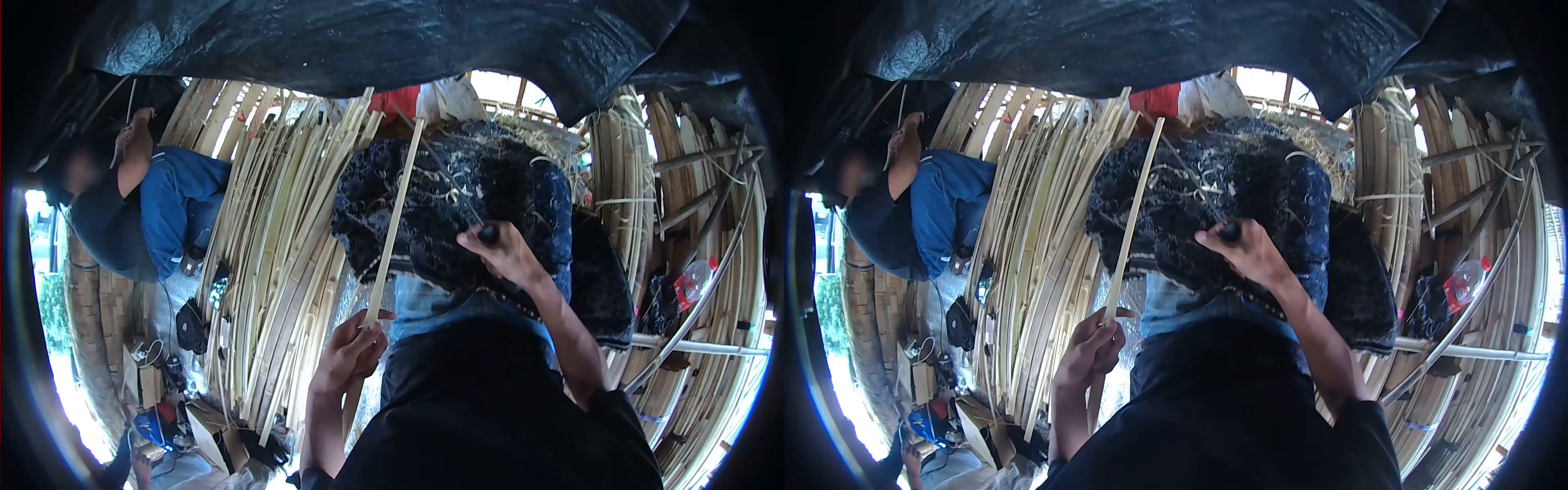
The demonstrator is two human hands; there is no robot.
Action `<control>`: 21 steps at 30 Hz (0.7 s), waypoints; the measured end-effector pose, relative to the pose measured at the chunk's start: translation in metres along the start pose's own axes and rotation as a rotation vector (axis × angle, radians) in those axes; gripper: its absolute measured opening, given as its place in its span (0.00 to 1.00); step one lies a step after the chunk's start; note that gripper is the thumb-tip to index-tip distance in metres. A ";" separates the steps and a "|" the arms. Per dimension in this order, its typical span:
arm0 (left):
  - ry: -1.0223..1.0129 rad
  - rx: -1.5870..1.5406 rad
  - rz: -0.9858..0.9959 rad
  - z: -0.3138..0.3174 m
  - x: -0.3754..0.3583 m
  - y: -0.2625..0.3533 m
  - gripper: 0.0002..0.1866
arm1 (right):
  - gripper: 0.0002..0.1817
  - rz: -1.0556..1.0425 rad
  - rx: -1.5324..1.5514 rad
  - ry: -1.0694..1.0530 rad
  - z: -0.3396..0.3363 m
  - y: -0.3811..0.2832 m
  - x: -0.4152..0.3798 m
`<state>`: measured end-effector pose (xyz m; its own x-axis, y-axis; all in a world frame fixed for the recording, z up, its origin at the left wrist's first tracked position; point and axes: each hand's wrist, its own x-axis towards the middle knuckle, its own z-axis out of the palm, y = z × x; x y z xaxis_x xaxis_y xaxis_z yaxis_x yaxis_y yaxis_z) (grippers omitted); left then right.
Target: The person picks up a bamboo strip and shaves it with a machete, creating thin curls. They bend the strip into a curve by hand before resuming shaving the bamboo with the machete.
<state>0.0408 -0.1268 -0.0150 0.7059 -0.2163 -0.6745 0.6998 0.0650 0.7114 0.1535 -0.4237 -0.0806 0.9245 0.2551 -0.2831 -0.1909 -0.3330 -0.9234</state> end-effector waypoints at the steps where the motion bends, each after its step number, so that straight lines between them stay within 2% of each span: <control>1: -0.022 -0.065 0.014 -0.002 0.008 0.000 0.22 | 0.23 0.105 0.175 -0.001 -0.008 0.002 -0.007; 2: -0.046 -0.129 0.027 -0.002 0.017 0.003 0.21 | 0.21 0.210 0.352 -0.001 -0.016 0.004 -0.014; 4: -0.034 -0.145 0.021 -0.002 0.030 0.019 0.20 | 0.16 0.334 0.501 0.134 -0.031 0.002 -0.028; 6: 0.082 0.205 0.111 -0.016 0.059 0.007 0.16 | 0.15 0.318 0.460 0.259 -0.049 -0.001 -0.042; 9: 0.186 0.286 0.167 -0.024 0.108 -0.019 0.18 | 0.15 0.311 0.079 0.450 -0.075 0.005 -0.054; 10: 0.225 0.352 0.193 -0.017 0.117 -0.015 0.19 | 0.15 0.318 0.078 0.448 -0.079 0.011 -0.056; 11: 0.225 0.308 0.096 -0.010 0.125 -0.009 0.21 | 0.15 0.270 -0.116 0.512 -0.081 0.017 -0.058; 12: 0.224 0.305 0.089 -0.004 0.129 -0.013 0.21 | 0.15 0.217 -0.310 0.572 -0.083 0.022 -0.061; 13: 0.274 0.320 0.081 -0.001 0.137 -0.020 0.21 | 0.19 0.295 -0.436 0.579 -0.084 0.024 -0.064; 14: 0.326 0.337 0.070 -0.002 0.147 -0.032 0.22 | 0.19 0.301 -0.436 0.575 -0.082 0.028 -0.067; 15: 0.318 0.705 0.346 -0.037 0.174 -0.084 0.23 | 0.22 0.309 -0.469 0.609 -0.077 0.036 -0.070; 17: 0.328 0.602 0.295 -0.024 0.172 -0.067 0.21 | 0.29 0.291 -0.527 0.675 -0.065 0.058 -0.075; 18: 0.336 0.496 0.253 -0.017 0.168 -0.054 0.20 | 0.29 0.302 -0.518 0.666 -0.062 0.058 -0.075; 19: 0.396 0.452 0.105 -0.012 0.161 -0.045 0.15 | 0.29 0.332 -0.517 0.652 -0.059 0.058 -0.076; 20: 0.393 0.459 0.093 -0.012 0.155 -0.043 0.15 | 0.28 0.362 -0.519 0.641 -0.057 0.058 -0.078; 21: 0.367 0.309 0.070 -0.014 0.149 -0.044 0.14 | 0.28 0.375 -0.518 0.638 -0.058 0.061 -0.081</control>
<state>0.1168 -0.1488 -0.1497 0.7813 0.1396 -0.6083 0.6228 -0.2373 0.7455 0.0862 -0.5171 -0.0989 0.8682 -0.4531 -0.2023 -0.4869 -0.6991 -0.5236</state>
